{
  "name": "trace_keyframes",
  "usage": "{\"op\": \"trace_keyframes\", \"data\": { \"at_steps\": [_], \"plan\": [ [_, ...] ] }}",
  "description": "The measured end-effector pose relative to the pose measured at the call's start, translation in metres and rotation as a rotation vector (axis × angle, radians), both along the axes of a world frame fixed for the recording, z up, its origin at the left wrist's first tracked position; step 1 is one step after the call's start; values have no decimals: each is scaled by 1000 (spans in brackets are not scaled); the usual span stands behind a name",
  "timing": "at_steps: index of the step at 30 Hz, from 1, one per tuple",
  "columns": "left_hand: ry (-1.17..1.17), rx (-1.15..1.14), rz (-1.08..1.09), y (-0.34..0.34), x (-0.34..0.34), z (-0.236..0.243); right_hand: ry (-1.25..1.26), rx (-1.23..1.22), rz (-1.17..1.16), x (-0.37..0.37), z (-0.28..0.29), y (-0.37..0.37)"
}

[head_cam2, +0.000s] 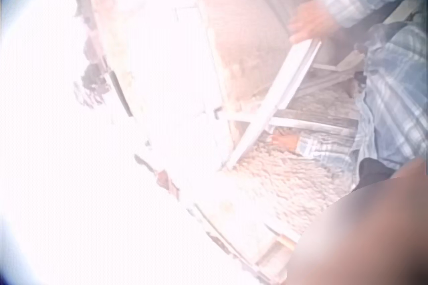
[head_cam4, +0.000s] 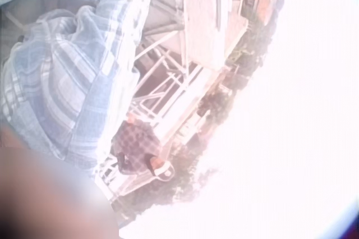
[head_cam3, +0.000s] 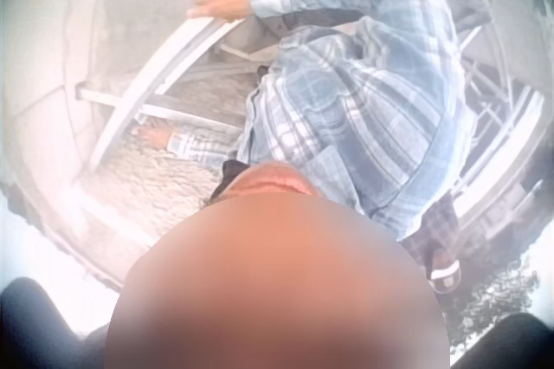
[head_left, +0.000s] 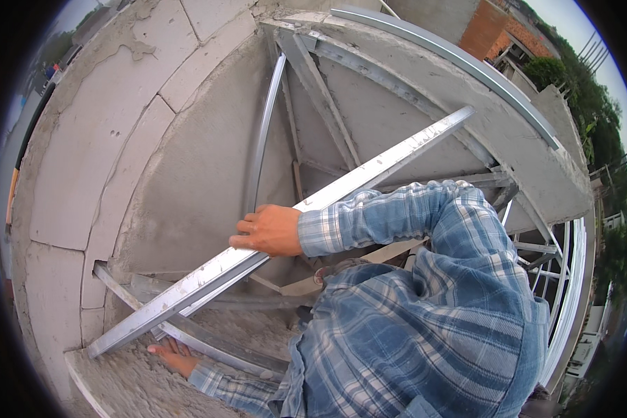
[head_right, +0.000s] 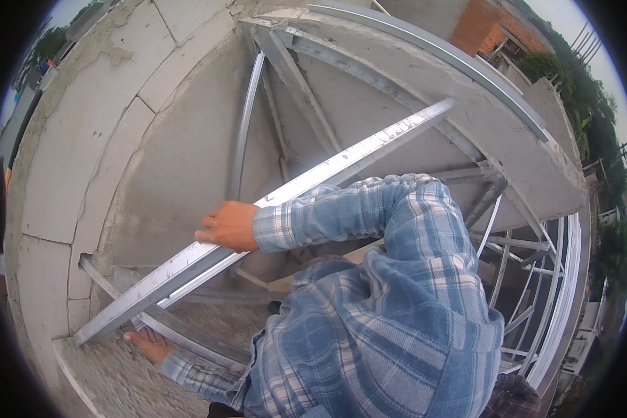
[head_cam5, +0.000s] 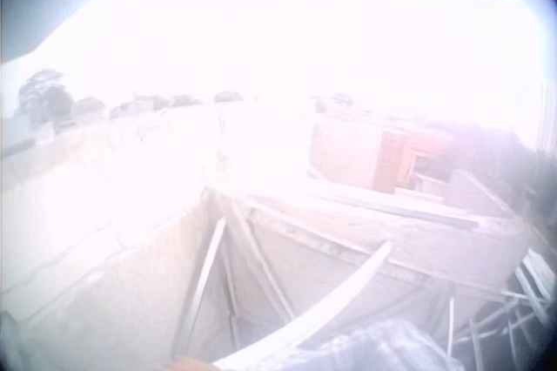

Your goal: The person uses a hammer and nail to secure metal frame pieces to a concrete wall. They position the metal pieces, hammer nails into the wall, and adjust the frame components to fit the structure.

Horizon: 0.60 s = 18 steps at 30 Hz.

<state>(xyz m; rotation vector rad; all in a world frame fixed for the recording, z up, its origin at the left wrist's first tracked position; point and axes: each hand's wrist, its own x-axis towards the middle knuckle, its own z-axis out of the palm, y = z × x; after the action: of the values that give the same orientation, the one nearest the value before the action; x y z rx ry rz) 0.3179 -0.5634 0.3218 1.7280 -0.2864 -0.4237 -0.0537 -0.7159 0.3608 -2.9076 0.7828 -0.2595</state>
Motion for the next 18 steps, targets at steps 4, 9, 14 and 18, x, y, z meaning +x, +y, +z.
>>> {"op": "trace_keyframes", "data": {
  "at_steps": [4,9,14,18],
  "plan": [
    [45,-295,240,-46,45,22,-15,23,-16,0,3,-1],
    [-90,-353,157,-83,113,-21,-310,-84,-181,-20,13,4],
    [-127,-366,141,-71,140,-28,-1025,-509,-1157,-178,31,-1],
    [-92,-431,79,-77,136,-27,-1541,-164,-2216,-335,-34,14]
  ]
}}
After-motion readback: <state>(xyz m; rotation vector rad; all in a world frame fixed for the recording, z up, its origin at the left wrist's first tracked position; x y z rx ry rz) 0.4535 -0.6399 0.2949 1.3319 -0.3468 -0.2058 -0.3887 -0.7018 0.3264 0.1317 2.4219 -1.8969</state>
